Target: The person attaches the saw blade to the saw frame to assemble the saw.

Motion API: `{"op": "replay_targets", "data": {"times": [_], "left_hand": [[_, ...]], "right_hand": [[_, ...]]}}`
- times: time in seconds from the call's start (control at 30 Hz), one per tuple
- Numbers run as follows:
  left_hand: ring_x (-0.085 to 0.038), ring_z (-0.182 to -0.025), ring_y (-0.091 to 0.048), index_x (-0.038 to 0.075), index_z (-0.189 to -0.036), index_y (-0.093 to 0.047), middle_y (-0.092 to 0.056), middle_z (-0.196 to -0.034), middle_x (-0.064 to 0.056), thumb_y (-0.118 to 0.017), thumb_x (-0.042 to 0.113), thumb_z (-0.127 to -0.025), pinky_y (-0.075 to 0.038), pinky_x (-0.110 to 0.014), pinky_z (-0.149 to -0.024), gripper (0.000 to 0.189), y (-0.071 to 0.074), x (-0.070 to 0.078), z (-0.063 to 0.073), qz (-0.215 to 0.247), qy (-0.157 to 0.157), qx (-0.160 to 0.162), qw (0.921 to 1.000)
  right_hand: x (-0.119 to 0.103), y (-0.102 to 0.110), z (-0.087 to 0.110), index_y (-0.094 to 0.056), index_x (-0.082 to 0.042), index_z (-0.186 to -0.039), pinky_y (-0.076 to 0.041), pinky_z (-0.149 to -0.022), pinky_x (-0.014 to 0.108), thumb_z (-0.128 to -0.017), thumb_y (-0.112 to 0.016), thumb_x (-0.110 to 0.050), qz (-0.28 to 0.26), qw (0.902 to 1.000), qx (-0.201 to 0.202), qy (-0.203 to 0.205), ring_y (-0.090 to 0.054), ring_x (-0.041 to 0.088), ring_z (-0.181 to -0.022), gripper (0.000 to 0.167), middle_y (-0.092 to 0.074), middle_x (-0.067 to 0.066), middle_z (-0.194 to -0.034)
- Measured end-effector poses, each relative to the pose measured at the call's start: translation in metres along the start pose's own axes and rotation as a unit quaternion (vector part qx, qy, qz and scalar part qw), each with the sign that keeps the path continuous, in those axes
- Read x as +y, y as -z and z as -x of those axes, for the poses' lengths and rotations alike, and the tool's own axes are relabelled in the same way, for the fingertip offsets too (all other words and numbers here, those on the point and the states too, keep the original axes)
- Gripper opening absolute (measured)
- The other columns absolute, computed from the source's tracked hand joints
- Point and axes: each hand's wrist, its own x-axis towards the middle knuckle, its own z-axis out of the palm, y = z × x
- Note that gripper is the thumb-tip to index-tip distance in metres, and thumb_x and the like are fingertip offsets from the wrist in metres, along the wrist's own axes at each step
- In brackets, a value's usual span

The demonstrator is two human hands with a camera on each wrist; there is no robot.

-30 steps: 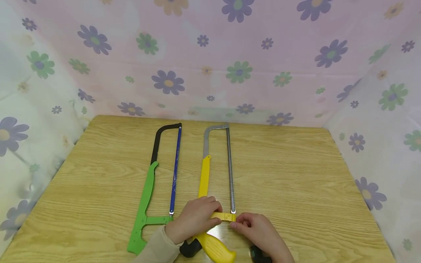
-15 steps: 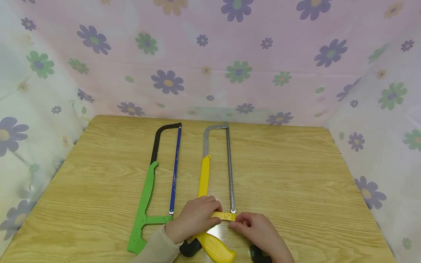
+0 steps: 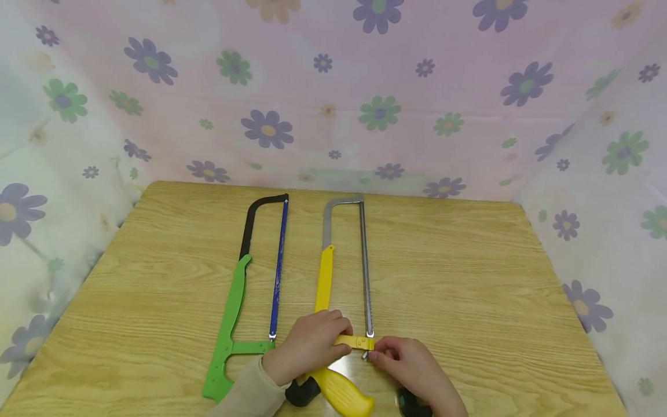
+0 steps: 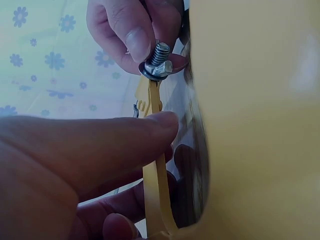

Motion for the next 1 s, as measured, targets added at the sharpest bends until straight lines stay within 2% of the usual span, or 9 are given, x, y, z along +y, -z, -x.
{"op": "replay_targets", "data": {"times": [0.13, 0.33, 0.43, 0.7, 1.0], "left_hand": [[-0.001, -0.066, -0.046, 0.026, -0.087, -0.062, -0.049, -0.077, 0.015, -0.066, 0.039, -0.078, -0.035, -0.018, -0.049, 0.017, -0.0005, -0.0001, 0.0005, 0.003, -0.001, -0.005, 1.0], [-0.001, -0.065, -0.046, 0.026, -0.086, -0.062, -0.049, -0.077, 0.015, -0.066, 0.039, -0.078, -0.034, -0.018, -0.048, 0.016, -0.0004, -0.0002, 0.0001, -0.002, 0.0, -0.002, 1.0], [-0.001, -0.065, -0.046, 0.026, -0.086, -0.062, -0.049, -0.077, 0.015, -0.066, 0.039, -0.078, -0.034, -0.018, -0.048, 0.016, -0.0003, -0.0002, 0.0003, -0.001, 0.001, -0.004, 1.0], [-0.001, -0.067, -0.047, 0.026, -0.087, -0.062, -0.05, -0.078, 0.015, -0.066, 0.039, -0.078, -0.035, -0.018, -0.049, 0.016, -0.0004, -0.0004, 0.0003, 0.006, 0.001, -0.006, 1.0], [-0.001, -0.066, -0.046, 0.026, -0.086, -0.062, -0.049, -0.078, 0.015, -0.067, 0.039, -0.077, -0.035, -0.018, -0.049, 0.016, 0.0, -0.0002, -0.0009, 0.002, 0.005, -0.006, 1.0]], "right_hand": [[0.0031, -0.0005, 0.0006, -0.063, -0.024, -0.083, -0.033, -0.047, 0.02, -0.084, -0.055, -0.045, -0.002, 1.0, -0.002, 0.007, -0.04, 0.002, -0.052, 0.023, -0.05, -0.011, -0.062], [0.0066, 0.0006, -0.0005, -0.063, -0.023, -0.086, -0.038, -0.053, 0.022, -0.087, -0.053, -0.042, -0.01, 0.9995, -0.007, 0.029, -0.047, 0.004, -0.062, 0.021, -0.058, -0.011, -0.075], [0.0062, 0.0011, -0.0006, -0.063, -0.022, -0.087, -0.039, -0.053, 0.022, -0.087, -0.053, -0.041, -0.018, 0.9995, -0.009, 0.026, -0.048, 0.004, -0.062, 0.022, -0.059, -0.009, -0.077], [0.0031, -0.0001, -0.0008, -0.059, -0.018, -0.085, -0.033, -0.045, 0.02, -0.08, -0.061, -0.043, -0.051, 0.9986, 0.007, -0.01, -0.038, 0.004, -0.049, 0.026, -0.046, -0.005, -0.06], [0.0032, 0.0, -0.0017, -0.059, -0.017, -0.083, -0.033, -0.046, 0.019, -0.079, -0.062, -0.043, -0.053, 0.9985, 0.007, -0.012, -0.038, 0.003, -0.049, 0.027, -0.045, -0.006, -0.059]]}}
